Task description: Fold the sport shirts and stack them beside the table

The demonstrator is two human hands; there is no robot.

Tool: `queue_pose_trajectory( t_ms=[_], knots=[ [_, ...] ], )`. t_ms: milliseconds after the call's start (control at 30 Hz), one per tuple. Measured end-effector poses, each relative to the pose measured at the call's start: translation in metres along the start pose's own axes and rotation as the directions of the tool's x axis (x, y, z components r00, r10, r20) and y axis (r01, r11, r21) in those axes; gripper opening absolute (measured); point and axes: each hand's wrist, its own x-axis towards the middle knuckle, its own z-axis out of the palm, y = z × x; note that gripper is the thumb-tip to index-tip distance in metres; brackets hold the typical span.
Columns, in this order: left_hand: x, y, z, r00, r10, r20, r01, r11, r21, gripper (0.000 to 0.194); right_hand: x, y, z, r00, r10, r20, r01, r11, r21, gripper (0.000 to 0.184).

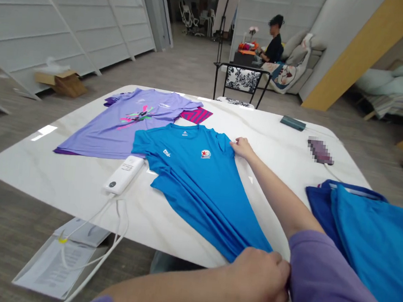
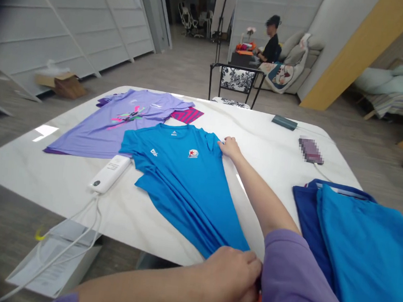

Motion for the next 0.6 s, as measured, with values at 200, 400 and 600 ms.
queue_pose_trajectory(
  t_ms=[200, 400, 600],
  knots=[
    [-0.011, -0.073, -0.075, 0.945, -0.272, -0.183, 0.282, 0.959, 0.034, 0.046, 0.014, 0.013, -0.013, 0.997, 0.007, 0.080, 0.011, 0.974, -0.228, 0.031],
    [-0.041, -0.267, -0.150, 0.536, -0.626, -0.567, 0.809, 0.572, 0.134, 0.070, 0.022, 0.128, -0.087, 0.956, 0.276, -0.094, -0.292, 0.912, -0.288, 0.046],
    [0.010, -0.355, -0.179, 0.603, -0.603, -0.522, 0.767, 0.619, 0.170, 0.075, -0.004, 0.207, -0.135, 0.896, 0.281, -0.344, -0.399, 0.849, -0.346, 0.046]
  ],
)
